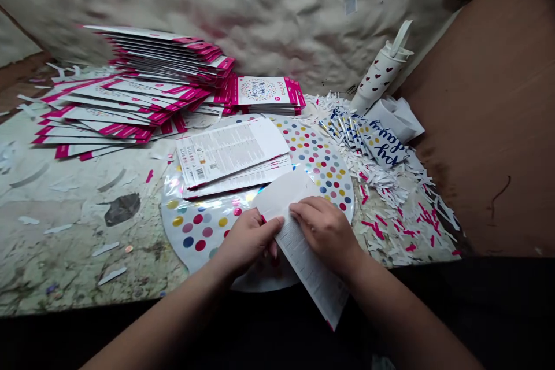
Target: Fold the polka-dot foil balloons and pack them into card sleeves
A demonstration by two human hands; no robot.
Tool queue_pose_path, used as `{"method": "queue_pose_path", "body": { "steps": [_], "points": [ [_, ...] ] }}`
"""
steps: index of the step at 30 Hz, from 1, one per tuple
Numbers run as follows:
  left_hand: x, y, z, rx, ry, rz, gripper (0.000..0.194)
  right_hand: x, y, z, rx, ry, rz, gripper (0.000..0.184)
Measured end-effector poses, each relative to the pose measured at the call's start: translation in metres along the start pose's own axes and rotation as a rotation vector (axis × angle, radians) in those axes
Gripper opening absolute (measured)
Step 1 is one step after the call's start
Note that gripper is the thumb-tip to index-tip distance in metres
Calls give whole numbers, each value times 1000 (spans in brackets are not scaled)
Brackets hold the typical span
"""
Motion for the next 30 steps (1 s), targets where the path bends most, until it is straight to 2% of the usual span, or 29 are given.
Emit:
{"method": "queue_pose_path", "body": {
  "steps": [3,7,12,17,19,21,24,25,26,27,28,30],
  "points": [
    [1,-3,4,5,4,-20,27,-11,-4,0,-50,18,61,20],
    [0,-2,4,25,-39,-60,27,-8,-3,-3,-64,31,127,20],
    [-3,-1,2,0,-9,-88,29,-3,-3,0,-124,-18,43,18],
    [-2,-2,3,20,-46,-165,30,-25,-13,-2,-171,107,335,19],
    [0,-2,5,13,-57,-163,30,-18,-11,-5,-147,112,414,18],
    [2,-1,6,2,-41,-152,29,9,0,-6,-94,-6,491,17],
    [4,4,7,29,10,-133,26,67,34,5,-56,-410,659,20],
    [4,5,6,54,13,-120,24,79,45,11,-54,-535,691,21],
    [5,5,5,84,2,-104,22,83,53,17,-48,-592,681,23],
    [6,4,4,113,-25,-88,21,79,56,21,-44,-577,629,26],
    [7,2,4,133,-58,-77,22,66,55,23,-47,-497,544,32],
    [10,-3,6,135,-132,-74,27,27,44,23,-71,-233,346,61]
  ]
}}
Point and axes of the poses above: each hand's wrist, its own z-axis away from the middle knuckle, its own y-axis out of the back of the hand, x = y × z, the point moved 3 cm from there along -z, towards the middle knuckle, and after that the axes turned 1 degree about x, right-handed, at the moved point
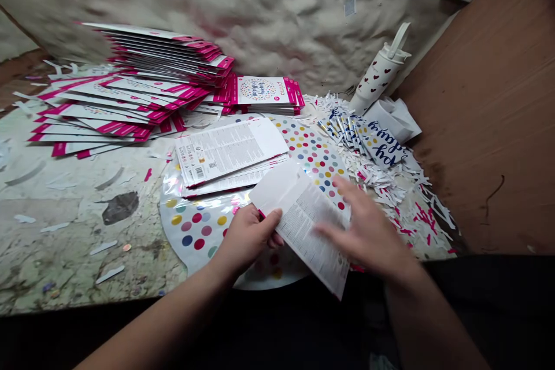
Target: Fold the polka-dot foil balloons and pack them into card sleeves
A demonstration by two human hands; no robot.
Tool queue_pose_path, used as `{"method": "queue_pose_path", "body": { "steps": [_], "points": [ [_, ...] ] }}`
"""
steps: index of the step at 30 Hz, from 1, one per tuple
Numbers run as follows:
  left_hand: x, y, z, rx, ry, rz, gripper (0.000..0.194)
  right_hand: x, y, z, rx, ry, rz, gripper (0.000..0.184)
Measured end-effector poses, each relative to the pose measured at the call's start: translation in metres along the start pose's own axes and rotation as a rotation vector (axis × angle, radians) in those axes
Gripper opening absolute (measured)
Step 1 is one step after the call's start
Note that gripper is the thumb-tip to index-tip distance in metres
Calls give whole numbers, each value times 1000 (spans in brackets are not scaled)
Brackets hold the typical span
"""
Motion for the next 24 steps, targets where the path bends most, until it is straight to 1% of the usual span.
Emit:
{"method": "queue_pose_path", "body": {
  "steps": [1,2,3,4,5,6,7,8,9,10,11,12,13,14,16,18,19,21,23,24],
  "points": [
    [3,-2,2,-26,-52,-1,29,-20,0,3,-3,97,-45,68],
    [8,-2,5,-64,-120,-14,29,-36,0,4,24,152,-68,67],
    [14,0,8,-80,-209,-43,28,-45,1,3,67,178,-75,61],
    [21,7,10,-44,-332,-88,33,-48,2,0,129,188,-86,54],
    [28,18,12,46,-484,-155,47,-46,3,-3,198,204,-120,49],
    [34,30,14,168,-644,-251,64,-39,4,-6,262,235,-179,46],
    [38,42,15,290,-799,-370,77,-31,4,-9,313,279,-255,42],
    [39,51,15,366,-927,-500,82,-22,2,-10,344,330,-332,38],
    [36,57,14,352,-1014,-638,75,-14,-2,-10,351,372,-391,35],
    [30,58,10,253,-1046,-774,61,-9,-8,-8,336,406,-416,33],
    [19,56,7,114,-1034,-887,45,-8,-15,-3,305,439,-401,32],
    [6,52,4,-20,-1000,-969,36,-9,-23,3,271,477,-357,32],
    [-7,47,3,-123,-958,-1019,34,-14,-31,12,239,529,-301,31],
    [-19,42,3,-186,-919,-1045,35,-20,-38,21,216,588,-246,31],
    [-38,31,6,-230,-893,-1052,35,-32,-49,41,183,678,-179,29],
    [-46,23,11,-238,-915,-1052,34,-39,-54,54,155,680,-177,27],
    [-46,21,12,-219,-930,-1059,33,-40,-55,57,137,646,-187,28],
    [-41,22,13,-157,-936,-1089,29,-39,-55,55,91,528,-215,30],
    [-33,23,10,-124,-894,-1109,25,-35,-55,45,12,393,-271,28],
    [-29,24,8,-131,-862,-1106,23,-33,-56,38,-50,330,-309,24]
  ]
}}
Point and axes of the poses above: each hand's wrist, its own z-axis away from the middle knuckle, its own y-axis out of the back of the hand, x = y × z, the point moved 3 cm from there along -z, towards the middle knuckle, and after that the axes turned 1 degree about x, right-handed, at the moved point
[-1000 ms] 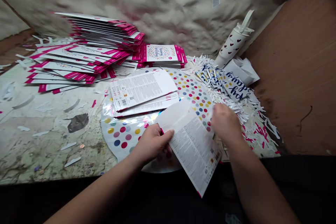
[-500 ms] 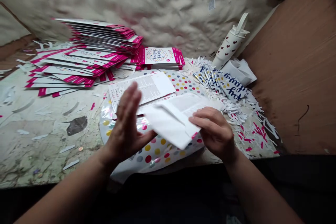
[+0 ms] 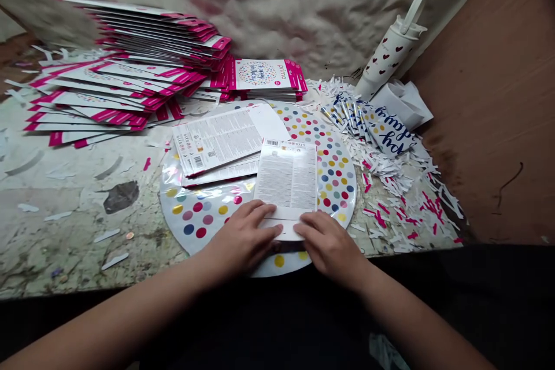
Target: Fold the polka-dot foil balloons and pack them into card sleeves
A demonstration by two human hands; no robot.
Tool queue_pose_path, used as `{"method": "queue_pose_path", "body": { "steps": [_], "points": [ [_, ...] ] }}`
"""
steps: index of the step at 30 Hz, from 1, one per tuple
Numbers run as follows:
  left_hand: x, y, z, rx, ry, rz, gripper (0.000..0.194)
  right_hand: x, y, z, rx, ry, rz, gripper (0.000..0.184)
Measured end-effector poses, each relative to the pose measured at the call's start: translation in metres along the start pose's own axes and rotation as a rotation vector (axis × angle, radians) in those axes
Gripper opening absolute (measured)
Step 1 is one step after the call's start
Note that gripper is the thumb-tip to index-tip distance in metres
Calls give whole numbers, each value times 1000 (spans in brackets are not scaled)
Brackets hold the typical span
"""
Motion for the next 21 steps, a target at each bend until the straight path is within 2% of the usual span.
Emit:
{"method": "queue_pose_path", "body": {
  "steps": [3,6,7,9,11,12,14,16,17,18,20,21],
  "points": [
    [-5,5,-14,-79,119,72,21,12,2,-21,-156,-196,-149,12],
    [-18,10,-28,-72,353,79,19,21,8,-35,-170,-371,-67,6],
    [-24,12,-31,-70,412,78,23,22,10,-38,-156,-366,1,12],
    [-34,15,-37,-118,452,117,23,17,10,-40,-175,-243,110,25],
    [-41,17,-40,-203,398,198,18,10,5,-39,-254,-85,166,40],
    [-41,20,-39,-202,359,220,18,7,2,-38,-296,-35,203,47],
    [-35,29,-36,-84,306,200,20,4,-3,-36,-338,-1,327,53],
    [-22,35,-28,9,349,219,15,2,-4,-37,-330,6,450,53],
    [-15,34,-23,-35,407,305,17,1,-3,-38,-305,6,493,51],
    [-8,30,-18,-136,485,459,24,-1,0,-39,-265,4,520,49],
    [6,17,-10,-308,668,906,33,-9,7,-40,-153,23,536,43],
    [11,12,-8,-310,749,1131,35,-14,10,-40,-86,48,536,40]
  ]
}}
Point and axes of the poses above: each hand's wrist, its own z-axis away from the middle knuckle, its own y-axis out of the back of the hand, x = y × z, the point moved 3 cm from there along -z, towards the middle knuckle, and after that the axes turned 1 degree about x, right-handed, at the moved point
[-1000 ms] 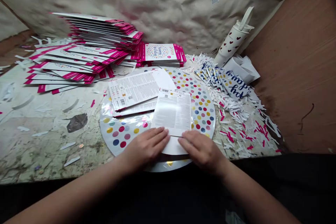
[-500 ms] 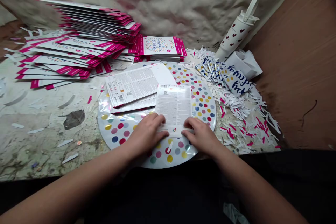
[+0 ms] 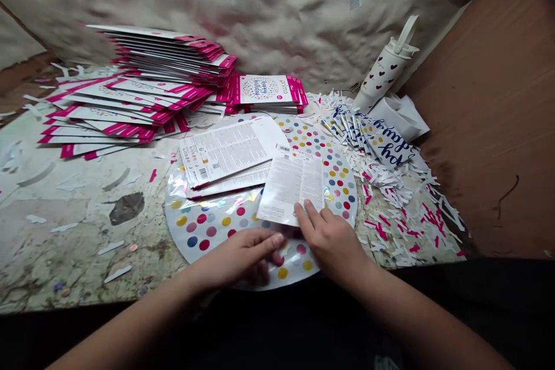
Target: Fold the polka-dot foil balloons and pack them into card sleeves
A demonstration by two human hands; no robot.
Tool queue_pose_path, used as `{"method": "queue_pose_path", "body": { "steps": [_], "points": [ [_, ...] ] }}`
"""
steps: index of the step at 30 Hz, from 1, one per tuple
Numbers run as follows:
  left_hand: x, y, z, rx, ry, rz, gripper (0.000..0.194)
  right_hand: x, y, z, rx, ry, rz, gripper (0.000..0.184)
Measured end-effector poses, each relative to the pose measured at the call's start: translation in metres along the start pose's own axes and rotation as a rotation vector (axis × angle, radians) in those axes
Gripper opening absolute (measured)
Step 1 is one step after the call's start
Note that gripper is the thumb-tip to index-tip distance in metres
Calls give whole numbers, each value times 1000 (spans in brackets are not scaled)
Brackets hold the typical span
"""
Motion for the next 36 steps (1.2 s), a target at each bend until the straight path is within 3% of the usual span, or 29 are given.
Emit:
{"method": "queue_pose_path", "body": {
  "steps": [1,3,7,11,14,18,23,26,28,30,32,34,36],
  "points": [
    [-3,-4,-2,7,28,201,36,-5,5,1,72,16,0,37],
    [-8,-5,-8,152,17,468,35,-16,13,3,197,59,-9,34],
    [-12,-3,-16,378,-19,656,25,-32,16,8,318,41,-33,29],
    [-8,-4,-15,301,-121,831,16,-30,15,11,333,14,-104,26],
    [-6,1,-10,311,-193,628,22,-17,18,7,212,-63,-412,21],
    [-1,7,-4,401,-246,248,28,-2,16,-12,67,-314,-826,16],
    [4,10,-4,450,-311,155,28,13,5,-19,37,-337,-967,18],
    [7,17,1,524,-362,10,20,43,6,0,-89,-432,-705,21],
    [18,19,8,588,-428,-285,23,66,23,10,43,-508,-446,20],
    [37,17,19,570,-602,-611,30,79,49,12,310,-460,-383,38],
    [60,14,31,519,-841,-759,43,78,69,3,434,-225,-594,38],
    [78,19,41,522,-997,-678,54,73,78,-11,469,-45,-931,22],
    [90,30,47,528,-1024,-557,50,71,73,-24,523,-80,-1232,14]
  ]
}}
Point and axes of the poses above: each hand's wrist, its own z-axis away from the middle knuckle, its own y-axis out of the back of the hand, x = y × z, the point moved 3 cm from there along -z, towards the middle knuckle, and after that the axes turned 1 degree about x, right-handed, at the moved point
